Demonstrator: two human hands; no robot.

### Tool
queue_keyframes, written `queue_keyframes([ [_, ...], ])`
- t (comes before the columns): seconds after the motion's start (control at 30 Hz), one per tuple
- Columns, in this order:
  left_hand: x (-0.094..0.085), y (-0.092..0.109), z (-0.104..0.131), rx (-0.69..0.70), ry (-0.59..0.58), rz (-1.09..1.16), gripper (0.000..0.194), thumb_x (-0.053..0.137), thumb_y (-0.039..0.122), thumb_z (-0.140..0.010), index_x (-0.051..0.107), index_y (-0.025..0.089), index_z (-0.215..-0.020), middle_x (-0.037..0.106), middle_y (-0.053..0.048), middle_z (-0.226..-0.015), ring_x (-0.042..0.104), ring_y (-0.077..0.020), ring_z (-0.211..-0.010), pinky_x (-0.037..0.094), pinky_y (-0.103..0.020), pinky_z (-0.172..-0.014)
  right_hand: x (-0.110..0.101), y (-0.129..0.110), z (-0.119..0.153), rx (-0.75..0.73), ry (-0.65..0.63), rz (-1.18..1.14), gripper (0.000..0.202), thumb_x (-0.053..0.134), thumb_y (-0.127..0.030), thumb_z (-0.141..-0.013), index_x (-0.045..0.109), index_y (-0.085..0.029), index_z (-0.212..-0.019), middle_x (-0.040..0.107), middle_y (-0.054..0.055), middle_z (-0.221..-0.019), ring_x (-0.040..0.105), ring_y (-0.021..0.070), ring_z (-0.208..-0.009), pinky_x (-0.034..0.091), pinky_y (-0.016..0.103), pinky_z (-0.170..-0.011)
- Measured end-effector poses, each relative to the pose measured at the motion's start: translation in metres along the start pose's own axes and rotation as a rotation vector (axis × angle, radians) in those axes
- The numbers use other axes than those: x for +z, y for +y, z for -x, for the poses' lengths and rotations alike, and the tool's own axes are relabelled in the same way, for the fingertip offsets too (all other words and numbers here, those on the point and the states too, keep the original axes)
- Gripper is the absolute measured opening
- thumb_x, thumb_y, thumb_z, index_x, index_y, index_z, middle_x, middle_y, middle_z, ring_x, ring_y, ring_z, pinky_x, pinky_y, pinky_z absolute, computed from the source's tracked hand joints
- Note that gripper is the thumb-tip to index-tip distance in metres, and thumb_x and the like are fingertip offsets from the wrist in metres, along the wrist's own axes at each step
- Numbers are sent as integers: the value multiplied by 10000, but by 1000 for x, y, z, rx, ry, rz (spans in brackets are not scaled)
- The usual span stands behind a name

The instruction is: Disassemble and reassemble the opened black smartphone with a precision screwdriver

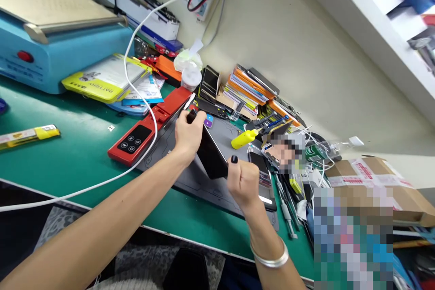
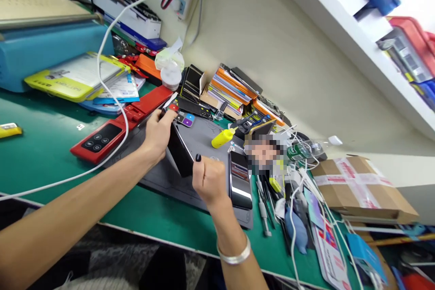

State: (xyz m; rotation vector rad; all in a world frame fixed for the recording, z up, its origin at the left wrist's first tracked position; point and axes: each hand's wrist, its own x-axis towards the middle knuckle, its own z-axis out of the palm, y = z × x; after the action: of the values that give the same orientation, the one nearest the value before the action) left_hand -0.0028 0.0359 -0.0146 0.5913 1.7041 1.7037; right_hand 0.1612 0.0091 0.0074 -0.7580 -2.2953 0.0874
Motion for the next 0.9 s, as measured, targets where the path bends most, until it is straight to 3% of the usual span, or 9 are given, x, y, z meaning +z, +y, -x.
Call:
queue_keyframes([
  [0.17,-26,0,26,124,-70,-198,187,669,366,-889,626,185,-869,656,-53,-964,611,-253,-1042,470,-511,-1007,-25,-5,14,-111,-96,13,402,378,-123,-999,335,-228,-613,340,-55,-504,270,98,-458,211,278,-483],
  [0.23,-36,-1,34,219,-68,-203,147,608,356,-884,587,224,-946,646,-61,-1048,590,-261,-1102,445,-494,-1038,-24,-5,18,-146,-129,0,408,369,-173,-1026,367,-224,-622,374,-49,-514,291,102,-472,222,274,-493],
  [0.3,-40,-2,40,299,-88,-195,239,623,393,-836,547,246,-1008,624,-53,-1089,589,-249,-1105,460,-447,-1014,-22,-2,20,-176,-155,-22,414,358,-202,-1037,368,-223,-624,383,-47,-522,292,102,-475,227,271,-497],
  [0.47,-31,-5,45,336,-89,-230,254,647,308,-716,489,248,-905,542,-10,-945,576,-224,-944,469,-431,-903,-17,10,21,-174,-143,-95,411,287,-159,-1032,276,-243,-630,312,-54,-517,267,105,-455,237,268,-491],
  [0.9,-26,-3,47,314,-69,-285,255,609,286,-695,440,255,-884,500,7,-930,532,-202,-919,441,-406,-869,-8,18,22,-72,-151,-262,386,236,-227,-1051,191,-251,-669,231,-55,-547,213,105,-444,220,279,-457],
])
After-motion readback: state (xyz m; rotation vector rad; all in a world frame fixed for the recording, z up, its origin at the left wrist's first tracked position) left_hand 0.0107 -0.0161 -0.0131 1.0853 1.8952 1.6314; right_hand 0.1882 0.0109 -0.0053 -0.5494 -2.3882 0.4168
